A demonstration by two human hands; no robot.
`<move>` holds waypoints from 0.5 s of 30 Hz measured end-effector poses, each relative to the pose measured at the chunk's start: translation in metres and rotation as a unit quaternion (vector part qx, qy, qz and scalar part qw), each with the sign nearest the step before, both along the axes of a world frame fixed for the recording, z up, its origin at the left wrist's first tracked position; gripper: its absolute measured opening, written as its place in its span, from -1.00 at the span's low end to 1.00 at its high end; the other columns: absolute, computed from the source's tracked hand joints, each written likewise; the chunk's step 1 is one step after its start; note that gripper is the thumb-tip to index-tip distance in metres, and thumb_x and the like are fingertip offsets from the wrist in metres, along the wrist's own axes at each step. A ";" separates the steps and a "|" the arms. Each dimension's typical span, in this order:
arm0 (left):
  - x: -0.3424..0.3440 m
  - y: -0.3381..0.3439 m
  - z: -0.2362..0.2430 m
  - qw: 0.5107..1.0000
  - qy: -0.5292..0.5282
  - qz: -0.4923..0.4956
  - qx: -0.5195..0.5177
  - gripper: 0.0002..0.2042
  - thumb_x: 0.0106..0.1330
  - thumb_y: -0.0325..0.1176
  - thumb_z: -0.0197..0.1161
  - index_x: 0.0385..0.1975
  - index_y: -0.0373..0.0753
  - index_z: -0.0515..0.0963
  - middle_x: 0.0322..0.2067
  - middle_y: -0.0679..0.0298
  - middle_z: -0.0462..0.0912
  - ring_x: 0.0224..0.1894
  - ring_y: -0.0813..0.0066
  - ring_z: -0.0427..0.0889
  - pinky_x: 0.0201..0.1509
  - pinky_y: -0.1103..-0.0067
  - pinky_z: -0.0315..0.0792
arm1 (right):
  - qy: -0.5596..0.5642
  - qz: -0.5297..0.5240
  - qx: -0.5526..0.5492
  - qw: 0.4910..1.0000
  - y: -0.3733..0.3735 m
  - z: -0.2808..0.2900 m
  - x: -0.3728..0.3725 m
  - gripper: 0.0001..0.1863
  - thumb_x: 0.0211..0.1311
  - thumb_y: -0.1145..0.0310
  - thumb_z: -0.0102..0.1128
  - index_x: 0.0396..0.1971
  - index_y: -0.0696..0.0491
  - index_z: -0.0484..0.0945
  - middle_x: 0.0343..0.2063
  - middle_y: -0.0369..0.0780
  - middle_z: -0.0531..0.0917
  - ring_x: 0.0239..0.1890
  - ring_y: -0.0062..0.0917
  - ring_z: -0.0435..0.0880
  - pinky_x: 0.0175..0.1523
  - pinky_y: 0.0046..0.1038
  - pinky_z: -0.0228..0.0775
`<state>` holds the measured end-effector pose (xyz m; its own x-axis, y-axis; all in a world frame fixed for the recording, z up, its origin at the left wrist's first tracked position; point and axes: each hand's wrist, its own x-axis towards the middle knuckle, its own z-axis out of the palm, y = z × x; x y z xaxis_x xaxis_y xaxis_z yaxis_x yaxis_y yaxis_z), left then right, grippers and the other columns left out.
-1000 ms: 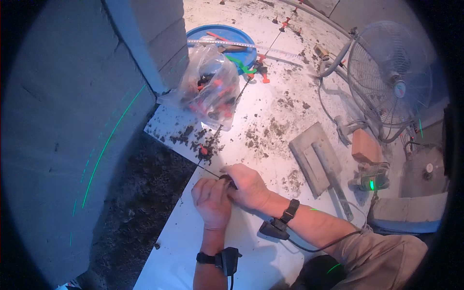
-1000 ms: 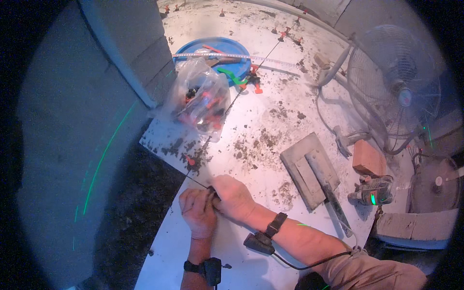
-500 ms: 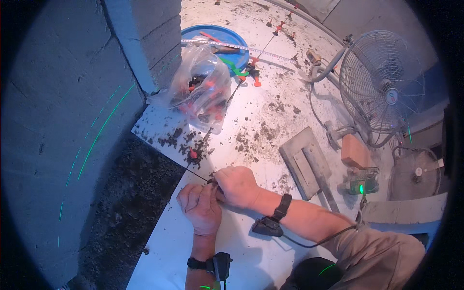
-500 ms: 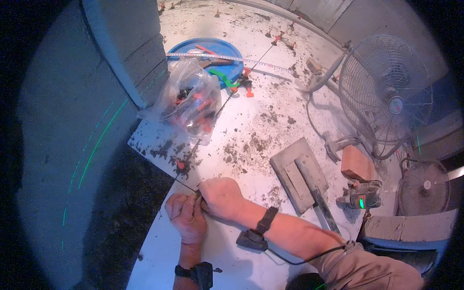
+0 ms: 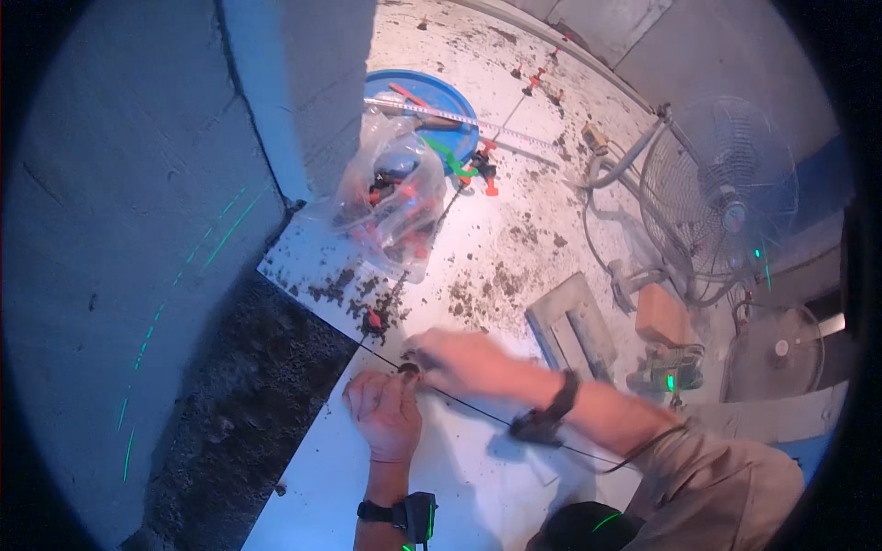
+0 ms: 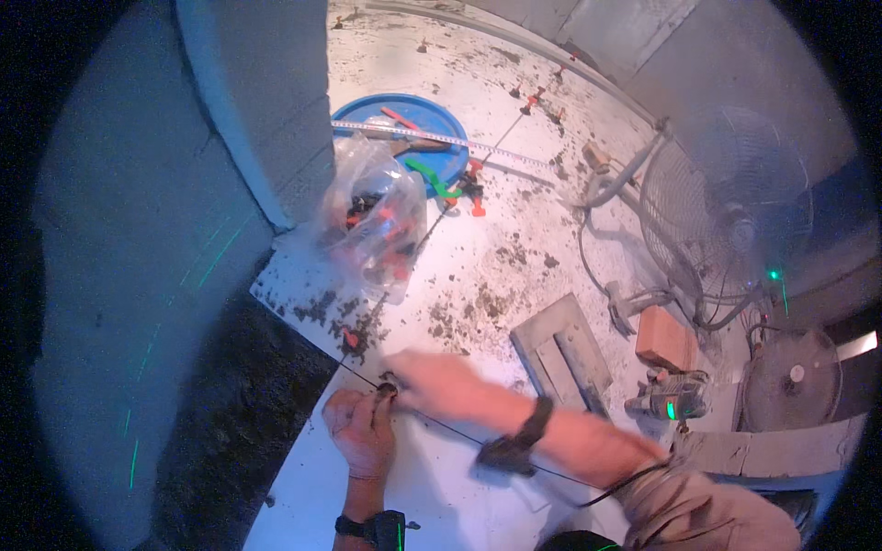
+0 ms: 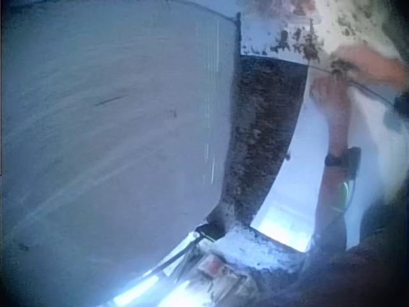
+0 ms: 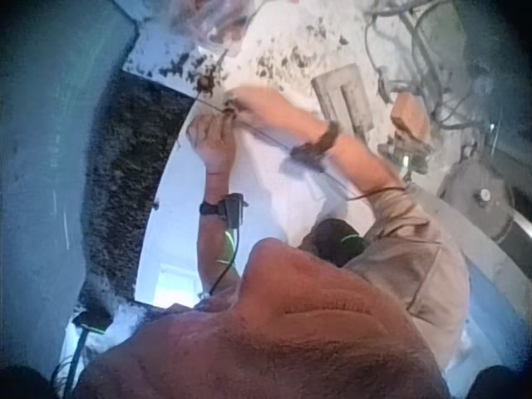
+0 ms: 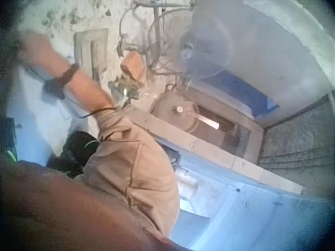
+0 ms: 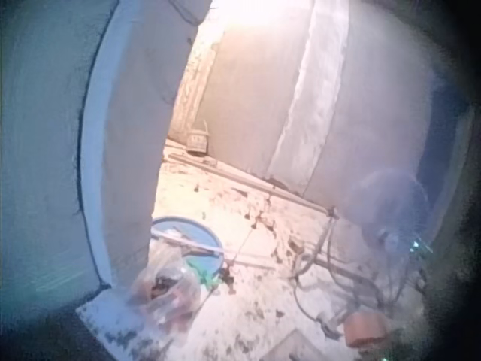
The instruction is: Installing floor tiles using spacers, leveling tools, and mortar.
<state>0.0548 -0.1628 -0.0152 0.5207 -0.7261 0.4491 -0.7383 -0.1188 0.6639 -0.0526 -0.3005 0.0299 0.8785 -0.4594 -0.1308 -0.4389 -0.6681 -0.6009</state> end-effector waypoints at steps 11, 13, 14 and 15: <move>0.002 -0.002 -0.001 0.999 0.021 -0.016 0.028 -0.71 0.22 -0.28 0.08 -0.20 -0.39 0.44 -0.18 -0.02 0.46 -0.08 -0.07 0.41 0.05 0.12 0.28 | 0.210 -0.136 -0.359 0.899 -0.249 -0.005 0.047 -0.86 0.11 0.31 0.15 -0.37 0.03 0.55 -0.49 -0.08 0.61 -0.36 -0.17 0.63 -0.29 -0.19 0.48; 0.003 0.000 -0.004 0.999 0.039 0.000 0.038 -0.71 0.21 -0.35 0.03 -0.19 -0.45 0.41 -0.16 -0.04 0.45 -0.05 -0.10 0.40 0.05 0.12 0.31 | 0.049 -0.121 -0.417 0.900 -0.225 0.011 0.029 -0.86 0.15 0.33 0.07 -0.51 0.06 0.51 -0.58 -0.08 0.58 -0.46 -0.16 0.61 -0.42 -0.17 0.41; 0.003 0.000 -0.005 0.999 0.032 0.004 0.031 -0.73 0.20 -0.38 0.02 -0.20 -0.46 0.41 -0.16 -0.04 0.44 -0.05 -0.09 0.40 0.05 0.13 0.31 | 0.036 -0.119 -0.421 0.899 -0.206 0.022 0.021 -0.89 0.14 0.31 0.10 -0.42 0.01 0.53 -0.55 -0.13 0.62 -0.44 -0.18 0.63 -0.45 -0.16 0.41; 0.003 0.000 -0.006 0.999 0.040 0.014 0.023 -0.74 0.18 -0.41 0.01 -0.21 -0.47 0.40 -0.16 -0.04 0.44 -0.05 -0.09 0.40 0.05 0.15 0.32 | 0.123 -0.126 -0.395 0.902 -0.182 0.033 0.009 -0.87 0.17 0.29 0.10 -0.34 0.00 0.46 -0.59 -0.15 0.58 -0.47 -0.20 0.61 -0.46 -0.18 0.39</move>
